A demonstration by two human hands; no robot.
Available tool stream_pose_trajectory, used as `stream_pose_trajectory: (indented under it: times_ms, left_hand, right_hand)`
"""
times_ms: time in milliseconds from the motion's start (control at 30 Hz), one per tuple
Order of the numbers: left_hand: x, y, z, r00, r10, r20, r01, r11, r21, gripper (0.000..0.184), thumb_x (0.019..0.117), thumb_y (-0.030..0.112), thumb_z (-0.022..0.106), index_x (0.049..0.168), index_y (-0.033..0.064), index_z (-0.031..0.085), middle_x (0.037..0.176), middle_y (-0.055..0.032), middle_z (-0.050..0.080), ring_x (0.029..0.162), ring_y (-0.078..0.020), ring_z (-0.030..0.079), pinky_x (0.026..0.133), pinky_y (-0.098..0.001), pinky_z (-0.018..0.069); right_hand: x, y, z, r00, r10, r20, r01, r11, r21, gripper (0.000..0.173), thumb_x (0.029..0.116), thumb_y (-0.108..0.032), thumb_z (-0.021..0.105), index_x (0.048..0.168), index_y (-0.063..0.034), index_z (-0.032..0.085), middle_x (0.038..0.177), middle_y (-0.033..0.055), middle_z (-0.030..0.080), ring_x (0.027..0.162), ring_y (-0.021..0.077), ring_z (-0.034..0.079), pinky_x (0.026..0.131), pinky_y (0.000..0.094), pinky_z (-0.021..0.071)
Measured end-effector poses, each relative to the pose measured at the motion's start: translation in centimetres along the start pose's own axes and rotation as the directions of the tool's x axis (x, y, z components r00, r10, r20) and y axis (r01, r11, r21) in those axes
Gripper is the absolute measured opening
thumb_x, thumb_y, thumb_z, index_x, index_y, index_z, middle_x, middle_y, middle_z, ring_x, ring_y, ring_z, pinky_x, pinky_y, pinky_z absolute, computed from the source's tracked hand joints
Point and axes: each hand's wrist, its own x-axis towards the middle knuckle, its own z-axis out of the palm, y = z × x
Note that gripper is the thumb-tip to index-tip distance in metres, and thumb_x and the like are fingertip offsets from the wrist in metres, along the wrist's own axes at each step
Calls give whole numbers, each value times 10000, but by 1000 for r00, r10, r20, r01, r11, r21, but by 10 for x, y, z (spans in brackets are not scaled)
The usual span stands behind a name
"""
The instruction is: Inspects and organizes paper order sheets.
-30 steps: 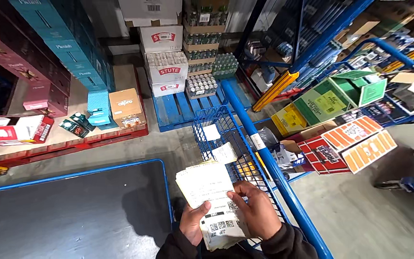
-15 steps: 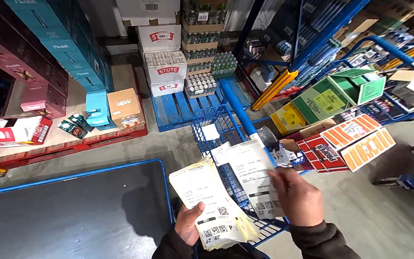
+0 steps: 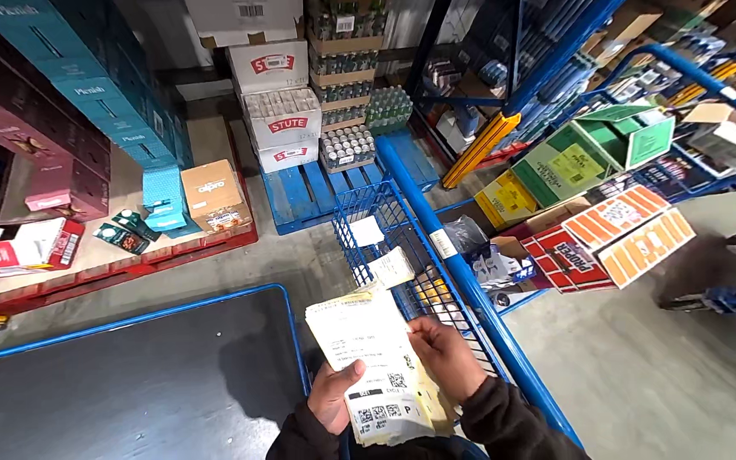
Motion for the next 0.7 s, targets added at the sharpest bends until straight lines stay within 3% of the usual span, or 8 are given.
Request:
stream_pose_trajectory:
  times_ms: [133,233,367,467,567,600,667,700]
  left_hand:
    - [1,-11,3,998,-5,63,4,1000,20,475,815,160,850,1227,54,639,1068,-154,761,972,-279,755,902,-489,613]
    - [1,-19,5,995,-26,101,23,999,26,456,836,164,833,1236,72,634,1083,-149,759,987,-276,753,915,-487,609]
    - [-2,-24,11,978,-93,188,75,992,99,361,872,202,795,1213,121,708,1101,-121,765,1009,-244,750,936,-464,603]
    - [-9,-26,18,979,-72,193,52,993,109,338,868,245,791,1194,169,740,1121,-87,767,1041,-213,741,950,-439,599]
    - [-4,-17,15,970,-59,237,38,995,95,489,891,294,772,1340,136,660,1421,-136,618,1292,-283,611,1090,-475,497]
    - [0,-12,16,978,-61,202,33,990,137,501,914,330,747,1361,131,639,1430,-129,612,1288,-277,615,1079,-462,507]
    - [5,-7,29,995,-50,-91,71,967,245,374,968,329,691,1256,102,614,1141,-112,754,1030,-247,743,904,-459,620]
    - [14,-10,37,977,-62,-204,124,943,307,273,1048,258,552,1256,81,547,1051,-109,767,947,-241,762,842,-455,641]
  right_hand:
    - [-3,8,-1,992,65,111,-88,971,224,293,1083,-195,417,1029,-76,679,821,-10,689,750,59,668,720,277,572]
    - [-20,4,-10,972,153,176,-212,893,396,474,1115,-346,290,1264,-54,633,1054,24,719,977,65,691,898,295,584]
    - [-31,27,-11,974,116,194,-190,884,427,261,1028,-236,594,1202,-50,652,1010,19,744,934,85,713,879,307,593]
    - [-41,45,-18,994,95,54,-108,946,306,265,1002,-232,618,1185,-47,668,981,30,742,899,96,713,862,331,589]
    - [-73,51,-46,974,-23,-226,73,973,217,242,1015,-243,598,1137,-56,690,896,-1,748,814,70,718,776,307,608]
    - [-84,53,-60,943,-74,-323,160,956,246,196,1010,-200,610,1119,-57,690,879,-20,752,787,53,720,741,280,620]
    - [-108,58,-87,881,-69,-468,262,895,362,113,987,-103,614,1073,-68,679,850,-31,750,737,54,714,678,264,620]
    - [-121,60,-101,853,-22,-522,275,868,412,114,974,-63,604,1059,-78,678,850,-35,754,733,57,717,673,259,621]
